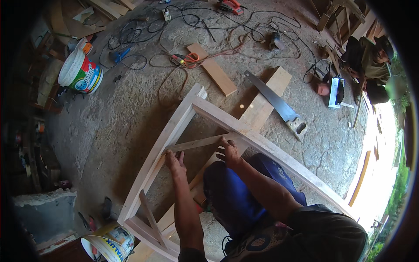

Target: The person assembles a rectangular wooden frame on the floor, aligning and joining wooden pieces. They retrieve nails from a small box and use a hammer to fasten the joints, completing the frame assembly.

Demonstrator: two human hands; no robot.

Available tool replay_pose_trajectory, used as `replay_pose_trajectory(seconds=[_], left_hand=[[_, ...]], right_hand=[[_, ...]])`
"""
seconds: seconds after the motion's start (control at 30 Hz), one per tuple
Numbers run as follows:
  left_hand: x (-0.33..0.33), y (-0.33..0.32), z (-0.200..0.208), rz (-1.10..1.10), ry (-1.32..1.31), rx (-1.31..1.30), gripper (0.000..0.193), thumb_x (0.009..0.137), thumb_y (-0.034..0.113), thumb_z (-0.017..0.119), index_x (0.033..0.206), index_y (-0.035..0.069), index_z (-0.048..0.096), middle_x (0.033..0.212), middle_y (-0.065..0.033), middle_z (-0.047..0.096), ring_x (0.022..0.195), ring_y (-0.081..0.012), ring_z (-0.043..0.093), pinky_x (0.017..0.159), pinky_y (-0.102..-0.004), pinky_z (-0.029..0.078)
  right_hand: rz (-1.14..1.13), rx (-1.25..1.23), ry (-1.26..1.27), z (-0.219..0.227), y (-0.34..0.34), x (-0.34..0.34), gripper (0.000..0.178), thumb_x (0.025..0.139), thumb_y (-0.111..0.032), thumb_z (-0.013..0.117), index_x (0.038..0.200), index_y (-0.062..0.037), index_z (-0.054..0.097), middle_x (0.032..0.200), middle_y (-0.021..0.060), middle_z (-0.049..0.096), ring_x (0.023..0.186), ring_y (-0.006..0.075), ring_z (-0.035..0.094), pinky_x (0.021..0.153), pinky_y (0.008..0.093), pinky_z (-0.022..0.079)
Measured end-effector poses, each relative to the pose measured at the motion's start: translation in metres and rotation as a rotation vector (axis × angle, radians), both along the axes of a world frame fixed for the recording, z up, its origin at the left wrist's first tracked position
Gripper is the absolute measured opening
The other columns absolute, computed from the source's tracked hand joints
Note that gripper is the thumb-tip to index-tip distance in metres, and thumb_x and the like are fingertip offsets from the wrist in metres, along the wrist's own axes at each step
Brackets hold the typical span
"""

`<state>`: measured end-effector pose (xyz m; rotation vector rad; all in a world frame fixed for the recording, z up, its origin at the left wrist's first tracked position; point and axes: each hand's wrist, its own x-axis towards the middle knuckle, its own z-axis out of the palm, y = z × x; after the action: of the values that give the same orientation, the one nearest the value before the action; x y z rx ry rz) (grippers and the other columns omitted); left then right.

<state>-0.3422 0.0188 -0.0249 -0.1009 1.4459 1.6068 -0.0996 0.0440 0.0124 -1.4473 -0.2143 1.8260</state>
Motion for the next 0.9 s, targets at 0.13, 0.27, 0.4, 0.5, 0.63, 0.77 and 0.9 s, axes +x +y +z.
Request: replay_pose_trajectory(seconds=[0.13,0.27,0.4,0.5,0.63,0.77,0.9], left_hand=[[-0.001,-0.006,-0.002,0.009,0.033,0.035,0.045,0.104,0.034,0.057,0.135,0.002,0.048,0.129,-0.017,0.055,0.114,-0.0306,0.059,0.103,-0.0471,0.051],[-0.005,-0.011,-0.004,-0.004,0.019,0.044,0.047,0.104,0.036,0.057,0.136,0.002,0.046,0.134,-0.0181,0.052,0.118,-0.0314,0.056,0.105,-0.0468,0.049],[-0.015,-0.015,-0.007,-0.086,0.028,0.071,0.051,0.103,0.037,0.058,0.138,0.003,0.044,0.136,-0.0187,0.05,0.122,-0.0325,0.054,0.107,-0.0467,0.047],[-0.018,-0.017,-0.007,-0.109,0.029,0.065,0.055,0.102,0.04,0.06,0.14,0.005,0.042,0.14,-0.0193,0.047,0.123,-0.033,0.053,0.108,-0.0469,0.046],[-0.017,-0.019,-0.004,-0.112,0.056,0.022,0.063,0.1,0.045,0.062,0.144,0.006,0.039,0.146,-0.0205,0.043,0.122,-0.0333,0.054,0.11,-0.0473,0.044],[-0.007,-0.018,0.008,-0.134,0.026,-0.016,0.068,0.101,0.044,0.062,0.151,0.007,0.034,0.158,-0.0218,0.027,0.133,-0.0339,0.045,0.115,-0.0467,0.039],[0.001,-0.011,0.018,-0.096,0.046,-0.08,0.069,0.101,0.045,0.062,0.152,0.009,0.034,0.157,-0.0225,0.029,0.13,-0.0339,0.047,0.113,-0.0469,0.041]], right_hand=[[0.083,0.016,-0.006,0.001,-0.001,0.003,0.048,0.1,-0.046,0.061,0.131,-0.0097,0.051,0.132,0.0128,0.058,0.112,0.0306,0.061,0.084,0.0449,0.055],[0.063,0.027,-0.014,-0.002,0.001,0.001,0.05,0.099,-0.048,0.062,0.129,-0.0094,0.052,0.126,0.0133,0.06,0.111,0.0311,0.061,0.082,0.0461,0.056],[0.088,0.018,-0.076,0.006,0.002,-0.003,0.055,0.096,-0.053,0.064,0.126,-0.0085,0.055,0.12,0.0116,0.064,0.1,0.029,0.066,0.079,0.0467,0.056],[0.119,0.034,-0.085,0.001,0.002,0.002,0.057,0.095,-0.055,0.064,0.128,-0.009,0.053,0.12,0.012,0.064,0.097,0.0292,0.067,0.077,0.0476,0.057],[0.128,0.039,-0.122,0.004,0.001,-0.002,0.059,0.096,-0.057,0.063,0.129,-0.0092,0.054,0.118,0.0111,0.065,0.095,0.0274,0.068,0.074,0.045,0.058],[0.257,0.069,-0.206,0.008,0.001,0.014,0.061,0.096,-0.058,0.061,0.126,-0.0056,0.06,0.113,0.014,0.069,0.099,0.0299,0.069,0.075,0.0434,0.058],[0.672,0.369,-0.761,0.013,-0.009,0.04,0.046,0.097,-0.048,0.063,0.119,-0.0077,0.066,0.103,0.0127,0.072,0.098,0.032,0.068,0.081,0.0429,0.054]])
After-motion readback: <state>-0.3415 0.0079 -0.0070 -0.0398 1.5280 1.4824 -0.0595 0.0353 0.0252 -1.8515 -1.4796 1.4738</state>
